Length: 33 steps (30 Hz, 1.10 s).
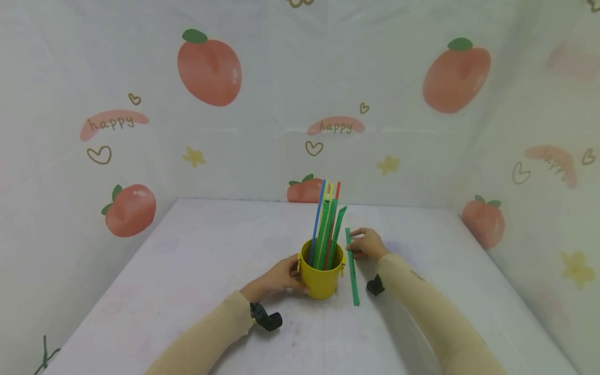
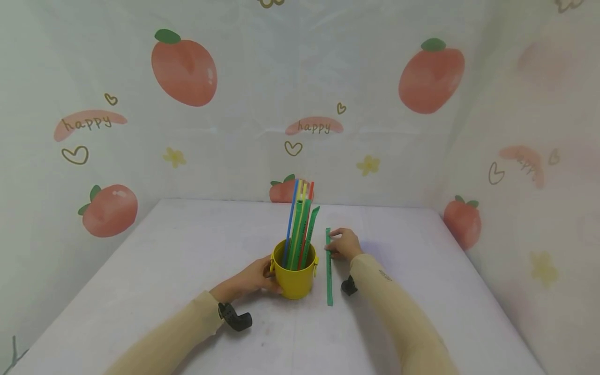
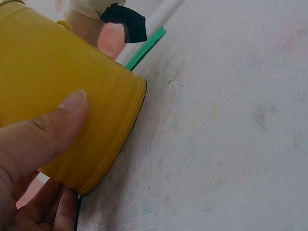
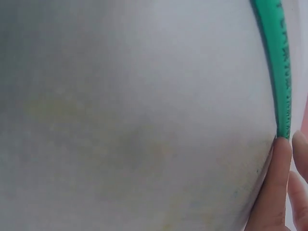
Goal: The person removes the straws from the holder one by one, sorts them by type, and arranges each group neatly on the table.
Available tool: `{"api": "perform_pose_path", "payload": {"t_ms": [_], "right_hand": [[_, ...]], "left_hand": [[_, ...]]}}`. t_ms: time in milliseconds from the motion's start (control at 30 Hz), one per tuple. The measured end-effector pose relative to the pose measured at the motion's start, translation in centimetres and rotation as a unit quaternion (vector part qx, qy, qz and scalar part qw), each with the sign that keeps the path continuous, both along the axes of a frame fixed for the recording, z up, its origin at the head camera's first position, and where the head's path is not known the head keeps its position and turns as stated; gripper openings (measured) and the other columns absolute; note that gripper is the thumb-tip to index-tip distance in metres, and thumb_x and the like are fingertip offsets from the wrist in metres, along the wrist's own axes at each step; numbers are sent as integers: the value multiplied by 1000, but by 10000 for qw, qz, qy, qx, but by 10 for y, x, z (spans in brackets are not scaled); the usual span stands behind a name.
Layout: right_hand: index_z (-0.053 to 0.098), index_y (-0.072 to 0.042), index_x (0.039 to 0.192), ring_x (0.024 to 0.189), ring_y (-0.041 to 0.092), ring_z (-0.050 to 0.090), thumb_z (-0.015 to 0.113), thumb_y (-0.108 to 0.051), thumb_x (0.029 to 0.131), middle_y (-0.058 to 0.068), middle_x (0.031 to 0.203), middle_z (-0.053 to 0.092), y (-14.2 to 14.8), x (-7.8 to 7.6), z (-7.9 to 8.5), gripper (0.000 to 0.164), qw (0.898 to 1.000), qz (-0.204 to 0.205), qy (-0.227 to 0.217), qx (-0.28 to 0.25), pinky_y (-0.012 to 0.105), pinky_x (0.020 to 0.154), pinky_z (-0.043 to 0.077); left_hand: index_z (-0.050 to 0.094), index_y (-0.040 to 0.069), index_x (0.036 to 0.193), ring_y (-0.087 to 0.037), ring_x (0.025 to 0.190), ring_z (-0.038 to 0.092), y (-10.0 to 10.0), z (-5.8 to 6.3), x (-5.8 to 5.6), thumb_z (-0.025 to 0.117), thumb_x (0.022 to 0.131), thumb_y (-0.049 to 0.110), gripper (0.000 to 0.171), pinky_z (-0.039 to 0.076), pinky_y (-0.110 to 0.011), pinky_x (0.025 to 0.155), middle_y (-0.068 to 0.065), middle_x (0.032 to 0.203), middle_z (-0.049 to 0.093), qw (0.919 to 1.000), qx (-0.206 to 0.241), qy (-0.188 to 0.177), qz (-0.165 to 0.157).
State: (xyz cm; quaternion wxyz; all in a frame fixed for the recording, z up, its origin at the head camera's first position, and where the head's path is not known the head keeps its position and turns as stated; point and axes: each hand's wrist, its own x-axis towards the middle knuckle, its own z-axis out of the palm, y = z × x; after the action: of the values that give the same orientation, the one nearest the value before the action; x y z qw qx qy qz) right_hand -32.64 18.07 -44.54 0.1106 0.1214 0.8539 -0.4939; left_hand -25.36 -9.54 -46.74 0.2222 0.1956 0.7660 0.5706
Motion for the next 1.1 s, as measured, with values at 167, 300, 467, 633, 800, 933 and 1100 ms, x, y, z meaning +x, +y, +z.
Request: {"api": "perform_pose_path", "payload": {"t_ms": [167, 300, 467, 633, 800, 933, 1100], "right_hand": [[54, -6, 132, 55, 10, 58, 74, -8, 84, 14, 102, 63, 1, -2, 0, 52, 9998, -70, -162, -112, 23, 57, 57], [54, -7, 132, 60, 11, 62, 72, -9, 86, 15, 108, 62, 4, -3, 3, 50, 9990, -70, -197, -387, 24, 61, 59], [50, -7, 136, 86, 17, 66, 68, -11, 90, 20, 123, 59, 6, -3, 15, 50, 9961, -113, -169, -855, 26, 73, 60], [45, -7, 141, 116, 29, 59, 62, -16, 94, 20, 136, 53, 9, -3, 32, 51, 9897, -81, -45, -1429, 32, 88, 57], [35, -2, 147, 132, 37, 46, 53, -21, 100, 24, 147, 41, 11, 2, 48, 53, 9767, 408, 359, -2075, 40, 104, 47], [30, -1, 148, 136, 38, 41, 50, -25, 101, 26, 148, 36, 11, 7, 60, 57, 9627, 668, 695, -2528, 41, 107, 43], [29, -2, 149, 123, 28, 53, 51, -31, 100, 26, 147, 37, 10, 14, 75, 60, 9466, 829, 1035, -2939, 38, 105, 45]], "left_hand": [[41, 11, 145, -32, 138, 41, 0, 0, 1, 84, 72, 6, 84, 32, -48, 116, -8, 148, 45, 10000, 18, 15, -30], [41, 11, 144, -32, 138, 41, 0, -1, 0, 84, 72, 6, 84, 33, -48, 115, -8, 147, 46, 10000, 24, 41, -61], [41, 11, 145, -31, 138, 41, 0, -1, 0, 84, 72, 6, 85, 33, -46, 115, -7, 148, 45, 10000, 5, -8, -41], [41, 11, 145, -31, 138, 41, 0, -1, 0, 84, 72, 6, 84, 33, -47, 115, -7, 148, 45, 10000, -7, -19, -35], [42, 12, 144, -31, 139, 40, 0, -1, 0, 84, 72, 6, 84, 32, -47, 116, -7, 148, 45, 10000, 7, -15, -9], [40, 11, 145, -32, 138, 41, 0, -1, 0, 83, 72, 6, 85, 33, -48, 115, -7, 148, 45, 10000, -14, 2, 1], [40, 11, 146, -32, 138, 41, 0, 0, 1, 83, 73, 5, 85, 33, -48, 115, -7, 148, 45, 10000, -15, -7, 7]]}}
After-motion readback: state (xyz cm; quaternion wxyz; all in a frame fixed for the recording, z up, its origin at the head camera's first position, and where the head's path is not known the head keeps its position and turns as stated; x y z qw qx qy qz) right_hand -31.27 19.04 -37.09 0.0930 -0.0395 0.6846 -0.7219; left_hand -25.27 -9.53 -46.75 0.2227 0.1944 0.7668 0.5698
